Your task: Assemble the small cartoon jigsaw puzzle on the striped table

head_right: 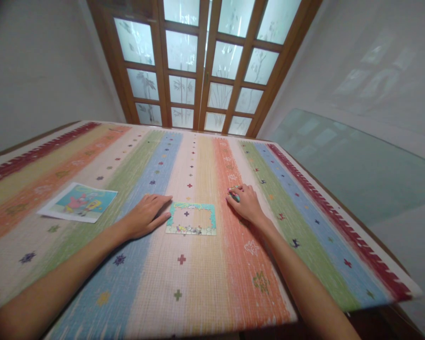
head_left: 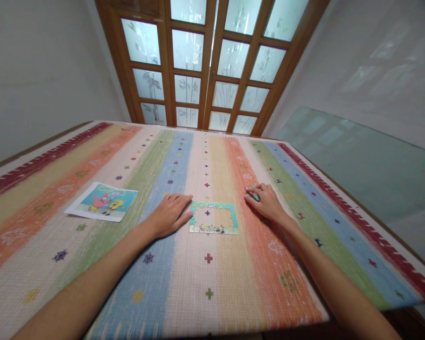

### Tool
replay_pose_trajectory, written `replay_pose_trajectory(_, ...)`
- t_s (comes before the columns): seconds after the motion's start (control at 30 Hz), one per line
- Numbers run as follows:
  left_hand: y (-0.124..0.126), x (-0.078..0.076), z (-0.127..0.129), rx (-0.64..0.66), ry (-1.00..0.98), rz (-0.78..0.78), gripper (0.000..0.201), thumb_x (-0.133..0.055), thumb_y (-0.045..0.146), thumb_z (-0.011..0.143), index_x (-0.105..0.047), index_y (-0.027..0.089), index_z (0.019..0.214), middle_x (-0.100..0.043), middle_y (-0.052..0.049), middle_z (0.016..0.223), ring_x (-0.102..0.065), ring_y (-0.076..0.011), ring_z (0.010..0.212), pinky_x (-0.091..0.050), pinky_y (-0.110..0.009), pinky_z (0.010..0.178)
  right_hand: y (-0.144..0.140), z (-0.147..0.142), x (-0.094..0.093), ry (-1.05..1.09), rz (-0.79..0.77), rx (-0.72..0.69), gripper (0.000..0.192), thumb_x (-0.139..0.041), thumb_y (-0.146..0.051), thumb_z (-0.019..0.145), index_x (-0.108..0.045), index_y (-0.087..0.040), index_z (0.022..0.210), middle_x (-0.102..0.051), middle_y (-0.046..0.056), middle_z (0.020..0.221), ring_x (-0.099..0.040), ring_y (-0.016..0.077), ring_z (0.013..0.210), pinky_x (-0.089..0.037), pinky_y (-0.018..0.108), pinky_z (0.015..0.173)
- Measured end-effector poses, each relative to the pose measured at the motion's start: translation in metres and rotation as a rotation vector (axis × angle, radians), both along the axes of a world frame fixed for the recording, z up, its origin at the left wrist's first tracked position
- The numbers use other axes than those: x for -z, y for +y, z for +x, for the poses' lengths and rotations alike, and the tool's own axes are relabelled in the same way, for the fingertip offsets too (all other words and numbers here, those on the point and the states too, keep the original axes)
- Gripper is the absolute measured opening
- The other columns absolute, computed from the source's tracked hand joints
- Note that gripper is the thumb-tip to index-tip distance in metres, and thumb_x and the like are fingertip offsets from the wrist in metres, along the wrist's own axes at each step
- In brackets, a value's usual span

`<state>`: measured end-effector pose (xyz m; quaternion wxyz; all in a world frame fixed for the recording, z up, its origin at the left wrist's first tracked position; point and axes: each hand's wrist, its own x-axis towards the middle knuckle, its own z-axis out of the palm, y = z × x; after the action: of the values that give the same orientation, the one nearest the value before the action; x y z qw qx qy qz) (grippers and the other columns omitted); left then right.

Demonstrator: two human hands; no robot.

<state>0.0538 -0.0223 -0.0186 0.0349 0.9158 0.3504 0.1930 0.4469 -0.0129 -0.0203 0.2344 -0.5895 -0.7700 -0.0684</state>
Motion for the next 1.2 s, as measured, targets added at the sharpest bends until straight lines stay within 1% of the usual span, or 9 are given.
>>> replay_pose_trajectory(0.17,0.0,0.0,0.0,0.002,0.005,0.005,0.045,-0.038,0.045,0.109,-0.047,0.015,0.141,-0.065,-0.017,0.129,-0.059,-0.0317,0.115,-0.044,-0.05,0.101,-0.007,0.005,0.001,0.039,0.013,-0.082,0.026,-0.062,-0.041,0.092,-0.078,-0.023,0.103,-0.067,0.012,0.104,-0.06,0.0318,0.098,-0.049,0.048,0.091)
replay_pose_trajectory(0.3,0.001,0.001,0.0,0.0,0.01,0.015,0.047,-0.038,0.045,0.109,-0.046,0.013,0.142,-0.065,-0.017,0.128,-0.059,-0.032,0.115,-0.045,-0.05,0.101,-0.013,0.009,0.0,0.053,0.023,-0.095,0.026,-0.061,-0.042,0.094,-0.078,-0.024,0.104,-0.066,0.012,0.104,-0.06,0.0316,0.097,-0.049,0.049,0.09)
replay_pose_trajectory(0.47,0.001,0.0,-0.001,0.005,0.003,0.011,0.045,-0.039,0.045,0.109,-0.045,0.015,0.142,-0.065,-0.016,0.129,-0.059,-0.0313,0.116,-0.045,-0.049,0.101,-0.018,0.012,0.001,0.052,0.016,-0.114,0.027,-0.06,-0.041,0.094,-0.077,-0.025,0.108,-0.065,0.013,0.106,-0.059,0.0318,0.1,-0.049,0.049,0.091)
replay_pose_trajectory(0.6,0.001,0.0,-0.001,0.001,0.012,0.004,0.045,-0.038,0.045,0.108,-0.046,0.015,0.142,-0.065,-0.017,0.129,-0.059,-0.0323,0.116,-0.045,-0.05,0.101,-0.02,0.01,0.002,0.033,0.034,-0.125,0.027,-0.059,-0.038,0.095,-0.076,-0.023,0.109,-0.065,0.014,0.108,-0.058,0.0323,0.1,-0.049,0.051,0.092)
replay_pose_trajectory(0.73,0.001,0.0,0.0,-0.001,0.01,0.009,0.046,-0.037,0.045,0.108,-0.046,0.015,0.141,-0.066,-0.017,0.128,-0.059,-0.0328,0.117,-0.045,-0.05,0.099,-0.021,0.006,0.003,0.031,0.062,-0.112,0.027,-0.059,-0.038,0.095,-0.075,-0.023,0.111,-0.065,0.014,0.11,-0.057,0.0326,0.101,-0.049,0.051,0.092)
replay_pose_trajectory(0.93,0.001,-0.001,-0.001,-0.001,0.016,0.004,0.046,-0.035,0.047,0.109,-0.045,0.016,0.141,-0.066,-0.016,0.13,-0.059,-0.0323,0.118,-0.045,-0.05,0.099,-0.022,0.001,0.003,0.058,0.073,-0.105,0.021,-0.06,-0.036,0.095,-0.076,-0.022,0.098,-0.066,0.014,0.107,-0.057,0.0317,0.098,-0.049,0.05,0.089)
replay_pose_trajectory(1.2,0.001,-0.002,0.0,-0.002,0.018,-0.017,0.046,-0.036,0.048,0.108,-0.045,0.018,0.142,-0.065,-0.016,0.131,-0.058,-0.0324,0.118,-0.045,-0.051,0.101,-0.026,-0.004,-0.005,0.104,0.065,-0.145,0.023,-0.056,-0.033,0.097,-0.077,-0.022,0.094,-0.069,0.013,0.107,-0.057,0.031,0.099,-0.048,0.049,0.091)
